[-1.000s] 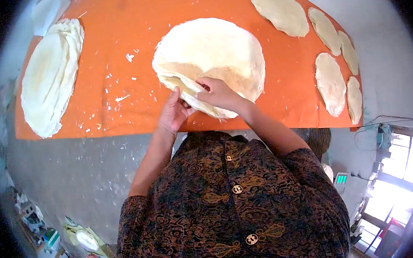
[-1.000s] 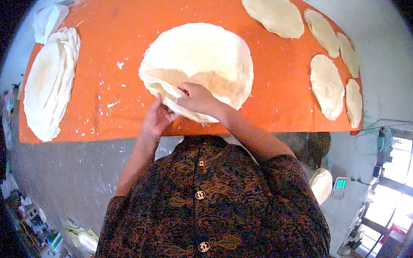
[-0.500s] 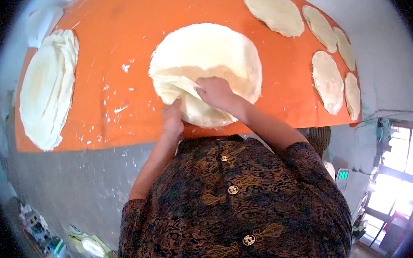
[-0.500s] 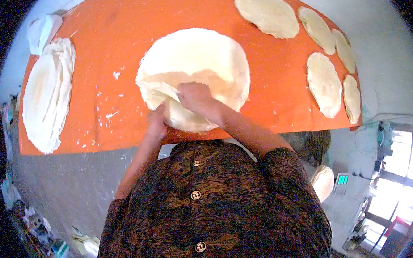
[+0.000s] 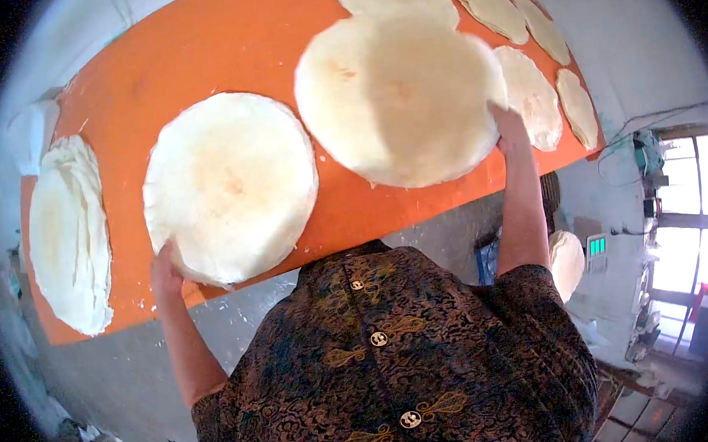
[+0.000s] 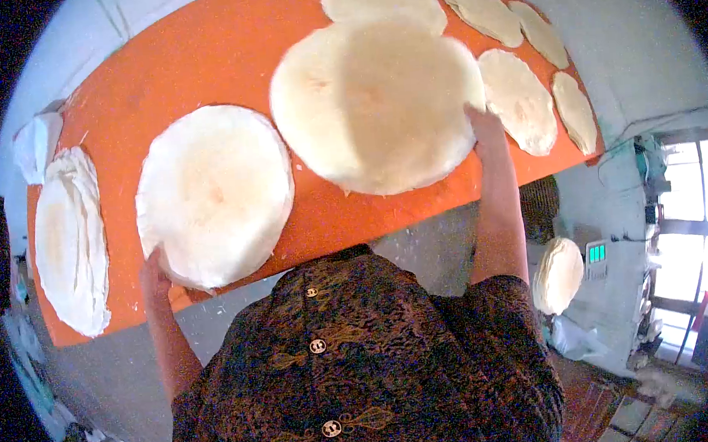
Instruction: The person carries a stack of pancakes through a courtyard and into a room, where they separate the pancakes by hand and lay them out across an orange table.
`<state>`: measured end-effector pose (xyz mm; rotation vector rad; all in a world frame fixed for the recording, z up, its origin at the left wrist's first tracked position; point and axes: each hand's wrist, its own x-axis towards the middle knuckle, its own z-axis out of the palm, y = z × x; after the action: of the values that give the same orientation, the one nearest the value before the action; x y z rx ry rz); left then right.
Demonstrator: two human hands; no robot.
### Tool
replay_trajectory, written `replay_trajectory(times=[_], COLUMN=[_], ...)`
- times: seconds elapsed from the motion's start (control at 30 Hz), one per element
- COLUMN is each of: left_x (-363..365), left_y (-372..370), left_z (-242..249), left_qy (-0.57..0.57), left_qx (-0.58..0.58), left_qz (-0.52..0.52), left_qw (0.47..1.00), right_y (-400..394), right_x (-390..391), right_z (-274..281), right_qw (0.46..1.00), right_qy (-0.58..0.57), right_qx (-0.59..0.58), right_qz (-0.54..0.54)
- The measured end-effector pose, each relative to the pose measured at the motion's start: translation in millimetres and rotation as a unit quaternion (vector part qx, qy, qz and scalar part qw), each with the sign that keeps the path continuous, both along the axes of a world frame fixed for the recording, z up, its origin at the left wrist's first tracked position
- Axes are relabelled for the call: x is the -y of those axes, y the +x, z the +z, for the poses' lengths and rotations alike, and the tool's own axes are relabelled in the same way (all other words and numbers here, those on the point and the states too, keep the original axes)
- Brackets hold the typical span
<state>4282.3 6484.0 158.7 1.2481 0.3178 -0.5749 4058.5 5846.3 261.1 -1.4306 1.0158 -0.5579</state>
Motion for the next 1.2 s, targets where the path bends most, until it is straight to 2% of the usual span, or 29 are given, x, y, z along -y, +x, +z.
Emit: replay_trajectory(times=[0.03, 0.1, 0.17, 0.2, 0.27, 0.3, 0.33, 0.4, 0.43, 0.47, 0.5, 0.53, 0.57, 0.63, 0.67, 0.7, 0.8, 0.9, 0.93, 1.03, 1.2], left_x=[0, 5, 7, 1, 11, 19, 24, 34, 46, 50, 56, 51, 55, 56, 58, 58, 58, 63, 64, 66, 71], left_y=[-7, -20, -31, -32, -41, -48, -52, -58, -63, -62, -64, -59, -62, -61, -64, -64, -67, -70, -68, -67, -68], left_z=[1, 5, 14, 1, 17, 25, 28, 34, 45, 47, 55, 37, 41, 36, 35, 39, 32, 42, 34, 31, 39], left_qy=[-0.004, -0.026, -0.059, -0.085, -0.151, -0.184, -0.233, -0.325, -0.289, -0.306, -0.275, -0.264, -0.287, -0.282, -0.251, -0.271, -0.25, -0.236, -0.239, -0.246, -0.239], left_qx=[-0.008, -0.035, -0.075, -0.068, -0.026, -0.004, -0.003, 0.003, -0.001, -0.009, 0.014, 0.02, 0.011, -0.027, -0.057, -0.068, -0.041, -0.021, -0.015, 0.0, 0.008], left_qz=[0.0, 0.003, 0.011, 0.002, 0.001, 0.004, -0.008, -0.021, 0.036, 0.048, 0.055, 0.049, 0.045, 0.044, 0.082, 0.068, 0.091, 0.104, 0.104, 0.126, 0.149], left_qw=[1.0, 0.999, 0.995, 0.994, 0.988, 0.983, 0.972, 0.945, 0.957, 0.951, 0.96, 0.963, 0.957, 0.958, 0.963, 0.958, 0.963, 0.966, 0.965, 0.961, 0.959], right_y=[-24, -60, -76, -79, -41, -27, -1, 53, 78, 103, 122, 136, 147, 152, 152, 153, 155, 166, 170, 168, 176], right_x=[15, 13, 14, 13, -33, -36, -62, -113, -144, -176, -214, -254, -292, -355, -380, -397, -424, -419, -415, -411, -407], right_z=[-26, -37, -71, -82, -59, -72, -61, -42, -42, -46, -34, -33, -27, -20, -17, -10, 8, -19, -22, -18, -33], right_qw=[0.999, 0.954, 0.918, 0.885, 0.864, 0.872, 0.859, 0.898, 0.91, 0.915, 0.887, 0.879, 0.846, 0.803, 0.775, 0.746, 0.705, 0.739, 0.719, 0.742, 0.733], right_qy=[0.027, 0.019, -0.184, -0.283, -0.384, -0.426, -0.468, -0.404, -0.37, -0.322, -0.304, -0.247, -0.202, -0.166, -0.206, -0.247, -0.307, -0.136, -0.07, 0.028, 0.069], right_qx=[-0.025, -0.293, -0.345, -0.366, -0.319, -0.239, -0.209, -0.134, -0.058, -0.015, -0.045, 0.003, 0.015, 0.016, 0.014, 0.011, -0.079, -0.094, -0.107, -0.101, -0.103], right_qz=[-0.03, -0.057, -0.058, -0.056, -0.066, -0.039, -0.006, 0.108, 0.175, 0.244, 0.345, 0.408, 0.492, 0.572, 0.597, 0.618, 0.635, 0.653, 0.683, 0.663, 0.669])
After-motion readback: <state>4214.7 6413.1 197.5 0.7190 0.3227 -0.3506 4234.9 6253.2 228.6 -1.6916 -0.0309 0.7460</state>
